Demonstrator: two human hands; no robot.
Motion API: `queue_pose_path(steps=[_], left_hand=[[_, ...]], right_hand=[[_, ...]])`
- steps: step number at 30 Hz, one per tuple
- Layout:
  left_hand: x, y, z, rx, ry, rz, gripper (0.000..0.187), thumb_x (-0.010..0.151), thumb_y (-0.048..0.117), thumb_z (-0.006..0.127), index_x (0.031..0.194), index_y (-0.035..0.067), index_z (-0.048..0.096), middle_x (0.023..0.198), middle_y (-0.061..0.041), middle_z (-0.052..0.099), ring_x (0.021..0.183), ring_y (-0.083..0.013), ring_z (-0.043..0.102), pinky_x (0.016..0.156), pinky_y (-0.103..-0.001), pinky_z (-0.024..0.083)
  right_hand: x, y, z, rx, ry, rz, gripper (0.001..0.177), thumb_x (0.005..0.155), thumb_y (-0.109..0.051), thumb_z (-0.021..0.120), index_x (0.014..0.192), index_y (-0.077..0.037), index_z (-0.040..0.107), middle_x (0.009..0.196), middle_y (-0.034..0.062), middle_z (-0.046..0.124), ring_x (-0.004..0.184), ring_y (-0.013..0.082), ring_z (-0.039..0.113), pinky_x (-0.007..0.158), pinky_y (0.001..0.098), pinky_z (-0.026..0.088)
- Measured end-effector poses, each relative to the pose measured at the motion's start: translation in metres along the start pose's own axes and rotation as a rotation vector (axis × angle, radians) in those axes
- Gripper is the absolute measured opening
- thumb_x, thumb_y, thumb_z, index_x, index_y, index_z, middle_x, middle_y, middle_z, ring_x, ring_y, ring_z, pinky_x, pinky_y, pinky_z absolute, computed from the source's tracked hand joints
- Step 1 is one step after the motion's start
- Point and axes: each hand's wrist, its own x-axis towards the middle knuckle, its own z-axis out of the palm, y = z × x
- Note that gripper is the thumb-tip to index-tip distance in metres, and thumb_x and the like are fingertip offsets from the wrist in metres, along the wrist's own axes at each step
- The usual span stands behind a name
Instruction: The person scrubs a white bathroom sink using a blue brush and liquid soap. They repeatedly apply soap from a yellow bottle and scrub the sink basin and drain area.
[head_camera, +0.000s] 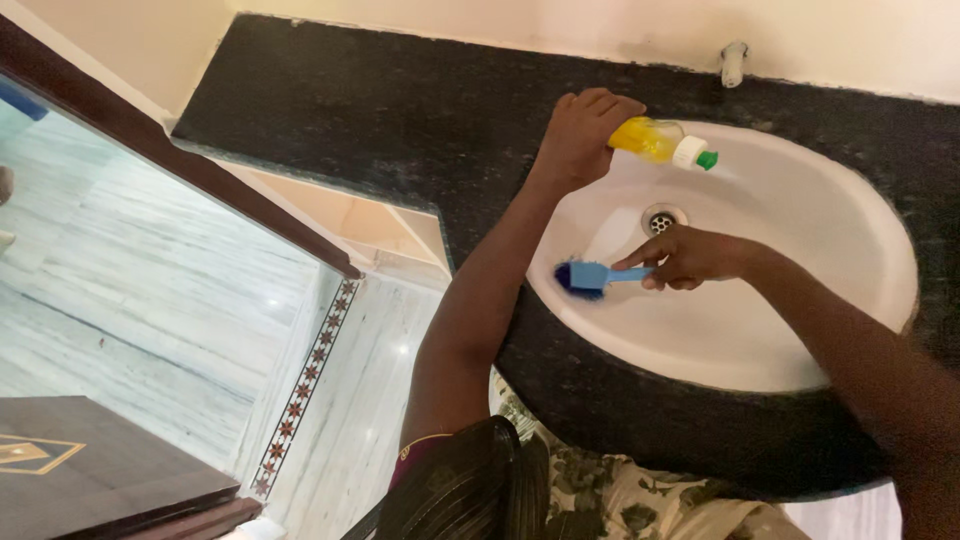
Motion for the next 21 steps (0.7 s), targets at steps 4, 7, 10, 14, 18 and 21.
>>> queue_pose_path(steps=[4, 7, 10, 14, 18, 21], left_hand=[[0.0, -0.002, 0.003, 0.02, -0.007, 0.008, 0.057, 0.072, -0.002, 0.071, 0.125, 0.018, 0.064, 0.125, 0.002, 0.068, 0.12, -0.0247, 0.059, 0.092, -0.044, 0.043], [0.0, -0.003, 0.002, 0.017, -0.034, 0.006, 0.058, 0.072, -0.004, 0.069, 0.125, 0.018, 0.065, 0.124, 0.002, 0.068, 0.121, -0.0244, 0.059, 0.091, -0.043, 0.043], [0.001, -0.005, 0.003, 0.008, -0.034, -0.004, 0.056, 0.075, -0.004, 0.069, 0.126, 0.019, 0.065, 0.124, 0.003, 0.068, 0.121, -0.0231, 0.059, 0.091, -0.043, 0.042], [-0.001, -0.005, 0.0, 0.001, 0.01, 0.017, 0.057, 0.072, -0.004, 0.069, 0.123, 0.02, 0.065, 0.122, 0.003, 0.068, 0.12, -0.0237, 0.058, 0.092, -0.044, 0.043], [-0.002, -0.004, -0.003, -0.035, 0.024, 0.032, 0.055, 0.072, -0.003, 0.069, 0.122, 0.019, 0.065, 0.12, 0.003, 0.068, 0.12, -0.0227, 0.059, 0.091, -0.043, 0.043], [-0.003, -0.006, 0.006, -0.046, 0.024, 0.05, 0.053, 0.076, -0.003, 0.07, 0.124, 0.02, 0.065, 0.12, 0.005, 0.068, 0.12, -0.021, 0.059, 0.09, -0.042, 0.043]], right_hand=[[-0.001, 0.002, -0.021, -0.333, 0.275, 0.051, 0.049, 0.094, -0.022, 0.076, 0.14, -0.033, 0.067, 0.089, 0.0069, 0.073, 0.06, 0.0108, 0.057, 0.062, 0.0284, 0.049], [-0.004, -0.002, -0.013, -0.305, 0.239, 0.021, 0.051, 0.091, -0.02, 0.074, 0.138, -0.037, 0.066, 0.087, -0.002, 0.073, 0.058, 0.0054, 0.058, 0.059, 0.024, 0.052], [-0.013, -0.013, -0.009, -0.06, -0.01, 0.007, 0.051, 0.091, -0.02, 0.074, 0.139, -0.035, 0.069, 0.083, 0.0046, 0.068, 0.057, 0.0107, 0.049, 0.054, 0.0283, 0.047], [-0.019, -0.004, -0.03, -0.161, 0.047, 0.132, 0.049, 0.093, -0.02, 0.068, 0.14, -0.034, 0.069, 0.084, 0.007, 0.077, 0.058, 0.016, 0.05, 0.055, 0.0324, 0.048], [-0.057, 0.026, -0.063, -0.405, 0.27, 0.458, 0.05, 0.094, -0.021, 0.075, 0.142, -0.027, 0.066, 0.106, 0.0039, 0.075, 0.068, 0.0177, 0.067, 0.07, 0.0363, 0.06], [-0.067, 0.026, -0.044, -0.487, 0.218, 0.495, 0.055, 0.093, -0.02, 0.075, 0.145, -0.029, 0.062, 0.11, 0.0037, 0.077, 0.07, 0.0164, 0.071, 0.075, 0.0339, 0.061]])
